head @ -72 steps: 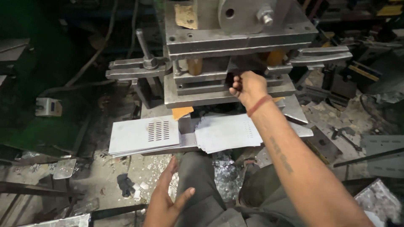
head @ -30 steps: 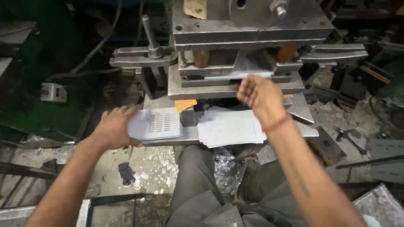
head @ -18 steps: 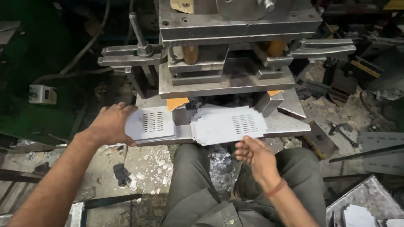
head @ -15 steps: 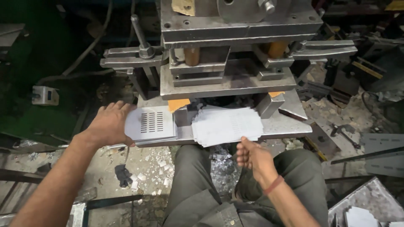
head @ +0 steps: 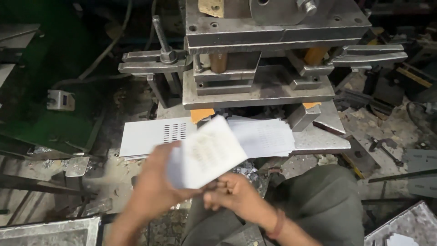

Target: Manually inserting metal sheets into a stamping press and stacking the punched components.

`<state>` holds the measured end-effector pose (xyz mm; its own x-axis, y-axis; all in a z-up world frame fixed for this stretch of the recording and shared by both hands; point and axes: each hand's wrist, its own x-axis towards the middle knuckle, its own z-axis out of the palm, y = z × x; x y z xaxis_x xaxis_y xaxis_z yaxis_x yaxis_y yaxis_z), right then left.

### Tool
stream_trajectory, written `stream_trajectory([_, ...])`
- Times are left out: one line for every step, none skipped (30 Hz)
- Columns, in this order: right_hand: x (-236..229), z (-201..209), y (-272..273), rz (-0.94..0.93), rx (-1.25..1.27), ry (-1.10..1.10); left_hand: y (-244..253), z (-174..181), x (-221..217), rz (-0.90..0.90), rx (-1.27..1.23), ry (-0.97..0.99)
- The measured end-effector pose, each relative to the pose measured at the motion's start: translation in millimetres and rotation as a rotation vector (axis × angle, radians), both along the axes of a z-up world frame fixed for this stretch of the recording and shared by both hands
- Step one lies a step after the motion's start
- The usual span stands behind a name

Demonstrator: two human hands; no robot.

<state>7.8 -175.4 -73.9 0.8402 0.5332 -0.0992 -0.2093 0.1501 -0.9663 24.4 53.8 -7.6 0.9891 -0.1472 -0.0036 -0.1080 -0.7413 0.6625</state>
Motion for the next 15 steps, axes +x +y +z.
stream_trajectory([-2,7,2,0.0,-0.002,-0.002,-13,-2,-2,0.0,-0.002,-0.002])
stream_trajectory([-4,14,4,-0.27,-0.006,0.068,-26,-3,-3,0.027,-0.019,-0.001])
stream_trajectory([-5,22,6,-0.541,-0.009,0.137,-39,-4,-5,0.054,-0.034,-0.002])
stream_trajectory([-2,24,-5,-0.543,-0.008,0.134,-40,-3,-6,0.052,-0.035,-0.005])
stream_trajectory([1,27,-17,-0.635,-0.018,0.128,-42,-3,-7,0.059,-0.058,-0.078])
stream_trajectory([4,29,-30,-0.728,-0.027,0.122,-44,-2,-7,0.066,-0.081,-0.151])
stream_trajectory([16,39,-42,-0.727,-0.031,0.122,-40,-4,-7,0.067,-0.085,-0.15])
stream_trajectory([27,48,-55,-0.732,-0.022,0.069,-36,-5,-7,0.077,-0.13,-0.153])
stream_trajectory([38,57,-67,-0.74,-0.011,0.017,-32,-6,-7,0.083,-0.174,-0.156])
stream_trajectory([48,67,-71,-0.744,-0.014,0.018,-32,-9,-11,0.079,-0.177,-0.153])
stream_trajectory([61,78,-74,-0.776,0.058,0.111,-32,-9,-13,0.082,-0.177,-0.08])
stream_trajectory([73,90,-77,-0.806,0.131,0.203,-31,-10,-14,0.084,-0.176,-0.007])
stream_trajectory([86,86,-82,-0.809,0.134,0.199,-32,-12,-17,0.08,-0.175,-0.011])
stream_trajectory([99,83,-87,-0.771,0.176,0.181,-32,-15,-20,0.064,-0.2,-0.008])
stream_trajectory([112,80,-91,-0.731,0.218,0.164,-31,-17,-22,0.049,-0.224,-0.005])
